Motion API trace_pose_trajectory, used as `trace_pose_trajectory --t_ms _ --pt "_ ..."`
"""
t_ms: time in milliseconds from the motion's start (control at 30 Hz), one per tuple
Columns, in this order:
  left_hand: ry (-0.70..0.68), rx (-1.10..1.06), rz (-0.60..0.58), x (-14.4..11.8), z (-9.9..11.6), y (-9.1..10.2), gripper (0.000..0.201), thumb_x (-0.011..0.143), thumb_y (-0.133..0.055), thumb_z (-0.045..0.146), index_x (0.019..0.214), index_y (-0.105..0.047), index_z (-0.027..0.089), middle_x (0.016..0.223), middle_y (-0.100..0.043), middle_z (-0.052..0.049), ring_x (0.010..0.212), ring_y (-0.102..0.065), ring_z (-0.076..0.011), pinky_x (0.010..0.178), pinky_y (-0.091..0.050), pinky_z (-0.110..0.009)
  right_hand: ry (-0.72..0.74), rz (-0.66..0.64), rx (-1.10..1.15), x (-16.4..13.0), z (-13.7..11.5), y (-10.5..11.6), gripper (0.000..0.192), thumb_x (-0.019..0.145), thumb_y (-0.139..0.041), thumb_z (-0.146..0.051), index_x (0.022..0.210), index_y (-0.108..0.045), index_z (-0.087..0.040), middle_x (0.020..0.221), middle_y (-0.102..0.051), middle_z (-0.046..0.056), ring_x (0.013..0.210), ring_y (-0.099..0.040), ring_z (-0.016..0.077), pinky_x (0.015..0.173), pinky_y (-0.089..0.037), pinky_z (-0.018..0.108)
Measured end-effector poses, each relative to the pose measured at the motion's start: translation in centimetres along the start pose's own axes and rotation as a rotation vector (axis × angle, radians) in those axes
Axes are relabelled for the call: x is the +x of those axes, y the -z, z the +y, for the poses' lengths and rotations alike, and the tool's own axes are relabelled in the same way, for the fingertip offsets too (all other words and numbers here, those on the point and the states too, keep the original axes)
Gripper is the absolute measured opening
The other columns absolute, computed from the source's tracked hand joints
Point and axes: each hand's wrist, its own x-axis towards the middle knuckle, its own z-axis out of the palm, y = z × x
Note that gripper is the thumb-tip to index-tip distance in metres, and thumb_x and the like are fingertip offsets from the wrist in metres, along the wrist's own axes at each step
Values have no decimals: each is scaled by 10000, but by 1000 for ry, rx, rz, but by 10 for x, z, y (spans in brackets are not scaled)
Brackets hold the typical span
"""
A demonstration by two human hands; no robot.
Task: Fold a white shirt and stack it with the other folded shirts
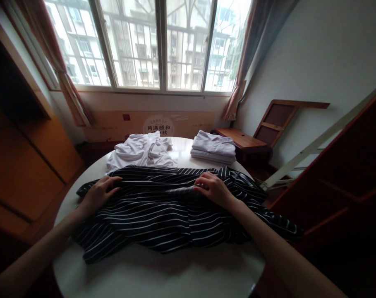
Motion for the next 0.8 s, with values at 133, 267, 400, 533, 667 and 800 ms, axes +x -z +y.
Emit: trace_pose_trajectory --t_ms 133,267,400,533,667,800 --pt "-82 71 41 8 -1 -2 168 769 -501 287 877 -610 218 885 -532 -45 839 -516 -198 787 -427 -351 31 -148 -18 1 -17 -17 178 825 -441 -187 841 -618 -208 801 -583 24 710 -554 134 644 -438 262" --pt "-71 23 174 15 12 5 185 802 -448 316 777 -589 200 863 -551 -49 857 -513 -198 812 -412 -341 -57 -280 -123 8 -30 -30 222 786 -419 -86 810 -620 -176 812 -600 50 674 -570 148 605 -417 261" --pt "97 -127 298 19 35 22 228 830 -383 358 808 -537 193 808 -578 -26 787 -537 -172 756 -426 -301 -223 -229 -138 18 -29 -41 186 804 -433 -139 852 -611 -162 852 -634 99 791 -604 214 705 -447 318" --pt "240 -205 312 21 43 35 304 834 -338 424 827 -521 182 687 -565 -5 647 -528 -158 605 -416 -267 -294 -145 211 26 -17 -51 319 766 -545 -354 1045 -559 -201 1072 -616 94 1023 -544 269 872 -426 416" --pt "123 -106 78 17 35 36 348 760 -425 513 800 -525 183 714 -598 -14 654 -555 -172 609 -413 -266 -486 71 842 32 -7 -45 329 777 -501 -448 970 -574 -191 999 -656 66 985 -579 245 849 -471 398" --pt "19 243 -164 6 28 28 421 658 -554 505 938 -492 198 754 -617 -38 667 -584 -217 607 -405 -293 -755 436 1299 33 5 -27 167 811 -466 -322 739 -563 -208 754 -684 12 806 -639 185 709 -536 314"
